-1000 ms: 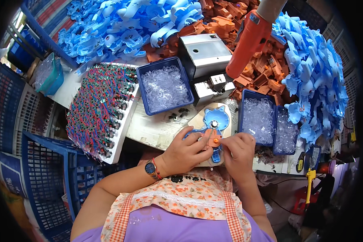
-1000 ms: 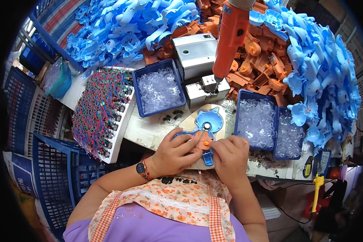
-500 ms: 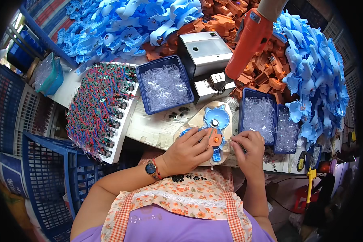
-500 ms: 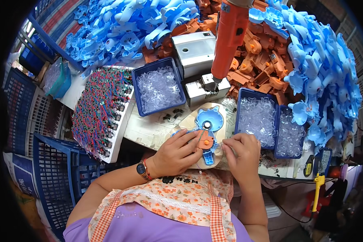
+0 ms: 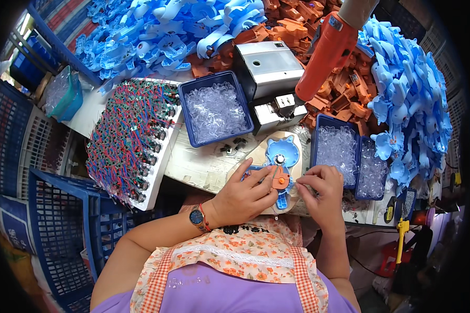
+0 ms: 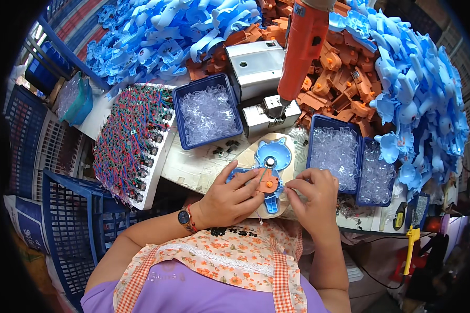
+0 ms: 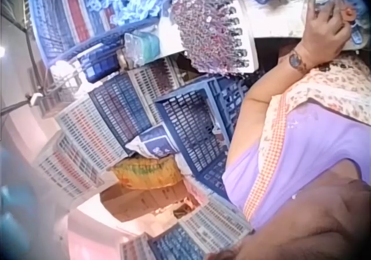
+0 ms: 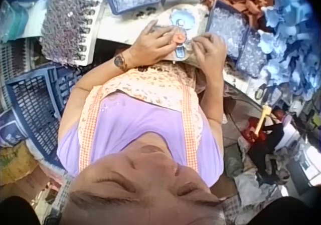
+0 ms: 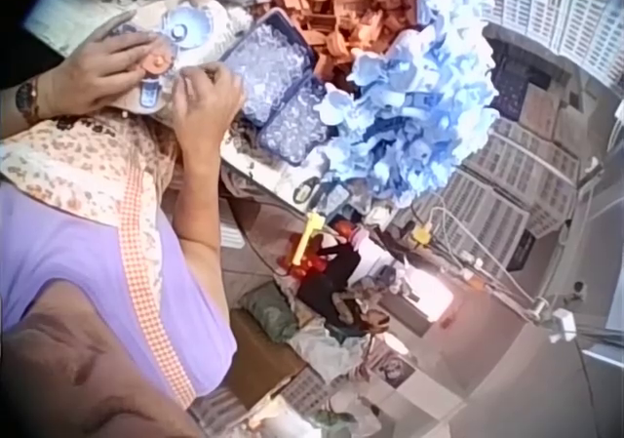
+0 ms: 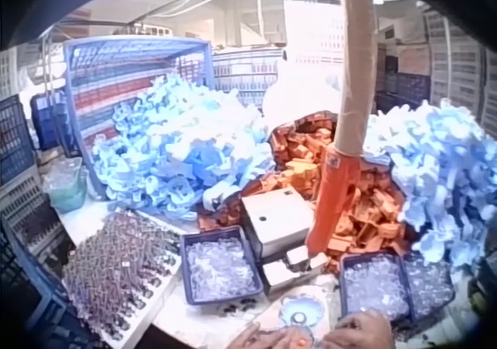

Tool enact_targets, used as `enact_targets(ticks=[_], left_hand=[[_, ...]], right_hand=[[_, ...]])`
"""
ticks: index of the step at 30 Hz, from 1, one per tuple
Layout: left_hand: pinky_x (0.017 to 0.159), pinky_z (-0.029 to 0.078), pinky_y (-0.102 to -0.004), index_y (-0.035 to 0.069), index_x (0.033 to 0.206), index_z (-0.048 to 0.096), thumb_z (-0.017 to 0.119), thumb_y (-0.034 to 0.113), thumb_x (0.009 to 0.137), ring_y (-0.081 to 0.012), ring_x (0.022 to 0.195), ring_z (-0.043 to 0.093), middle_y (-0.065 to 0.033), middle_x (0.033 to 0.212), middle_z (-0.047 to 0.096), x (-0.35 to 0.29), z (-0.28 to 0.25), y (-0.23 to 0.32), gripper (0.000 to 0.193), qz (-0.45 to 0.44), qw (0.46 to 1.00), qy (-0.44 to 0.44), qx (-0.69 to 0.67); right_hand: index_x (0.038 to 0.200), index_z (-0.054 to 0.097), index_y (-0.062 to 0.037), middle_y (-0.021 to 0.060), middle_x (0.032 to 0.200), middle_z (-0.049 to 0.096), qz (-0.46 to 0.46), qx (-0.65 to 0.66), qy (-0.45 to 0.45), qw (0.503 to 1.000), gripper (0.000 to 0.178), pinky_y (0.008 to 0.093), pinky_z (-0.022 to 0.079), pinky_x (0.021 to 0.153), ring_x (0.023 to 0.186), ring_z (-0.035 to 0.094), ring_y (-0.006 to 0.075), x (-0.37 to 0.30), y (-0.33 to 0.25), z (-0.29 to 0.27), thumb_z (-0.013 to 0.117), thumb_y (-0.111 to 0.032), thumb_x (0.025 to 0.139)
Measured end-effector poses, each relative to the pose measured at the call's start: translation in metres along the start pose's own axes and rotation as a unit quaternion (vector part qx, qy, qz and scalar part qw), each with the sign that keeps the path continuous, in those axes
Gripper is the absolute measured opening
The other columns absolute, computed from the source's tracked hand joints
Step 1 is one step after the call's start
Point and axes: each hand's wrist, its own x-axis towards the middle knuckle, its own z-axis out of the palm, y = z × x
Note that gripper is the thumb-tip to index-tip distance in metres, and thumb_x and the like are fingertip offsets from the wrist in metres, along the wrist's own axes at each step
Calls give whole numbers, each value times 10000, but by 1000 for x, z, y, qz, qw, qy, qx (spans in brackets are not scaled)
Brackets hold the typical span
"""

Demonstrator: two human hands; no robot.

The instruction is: Assembling plastic toy horses by attaching parts and decorative elements at a factory workbench.

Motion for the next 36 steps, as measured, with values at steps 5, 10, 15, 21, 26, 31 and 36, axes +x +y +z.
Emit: enact_targets(ticks=[5, 10, 15, 21, 26, 31, 36], left_hand=[[1071, 335, -564, 110, 1028, 618, 649, 249, 837, -265, 1232, 574, -126, 1220, 630, 0, -1, 0, 238, -1, 1000, 1, 5], [1068, 340, -560, 112, 1027, 620, 648, 254, 836, -263, 1230, 575, -128, 1218, 631, 1, -1, 0, 239, 1, 1000, 1, 6], [1060, 348, -559, 113, 1031, 621, 648, 253, 824, -268, 1230, 574, -122, 1204, 631, 0, -2, -1, 251, 1, 1000, 2, 1], [1053, 355, -560, 112, 1040, 623, 645, 245, 820, -271, 1228, 573, -118, 1195, 631, 1, -1, -1, 258, 0, 1000, 4, -8], [1052, 361, -548, 115, 1030, 627, 646, 233, 824, -273, 1228, 573, -118, 1198, 631, 1, -1, -1, 238, 0, 1000, 3, -4], [1050, 369, -533, 120, 1031, 631, 641, 213, 833, -279, 1215, 573, -120, 1198, 630, 1, -1, -1, 219, 1, 1000, 6, -5], [1052, 376, -520, 122, 1049, 635, 648, 178, 824, -294, 1222, 552, -123, 1228, 614, -2, -2, 0, 232, -5, 1000, 14, -19]], right_hand=[[814, 719, -133, 13, 870, 604, -34, -2, 17, 999, 117, 383, 357, 807, 864, 542, 224, 0, -6, 3, 761, -116, 706], [812, 718, -142, 9, 869, 601, -63, -44, 32, 997, 118, 398, 354, 810, 856, 542, 226, -5, -6, 10, 760, -128, 702], [810, 715, -148, 9, 864, 605, -83, -85, 52, 992, 132, 413, 354, 818, 861, 543, 231, -7, -6, 11, 762, -125, 689], [814, 715, -151, 7, 855, 605, -85, -105, 55, 989, 139, 411, 356, 823, 863, 547, 228, -9, -6, 14, 758, -126, 684], [935, 707, -102, 24, 880, 602, -110, -177, 1, 978, 203, 426, 368, 879, 900, 557, 222, -10, -16, 10, 689, -118, 734], [1110, 648, 29, 82, 978, 587, -137, -320, -74, 935, 331, 457, 375, 974, 974, 557, 235, -25, -38, 12, 570, -105, 818], [1235, 572, 79, 172, 1106, 570, -117, -263, -87, 954, 430, 470, 379, 1005, 1044, 553, 286, -35, -27, 22, 547, -56, 828]])
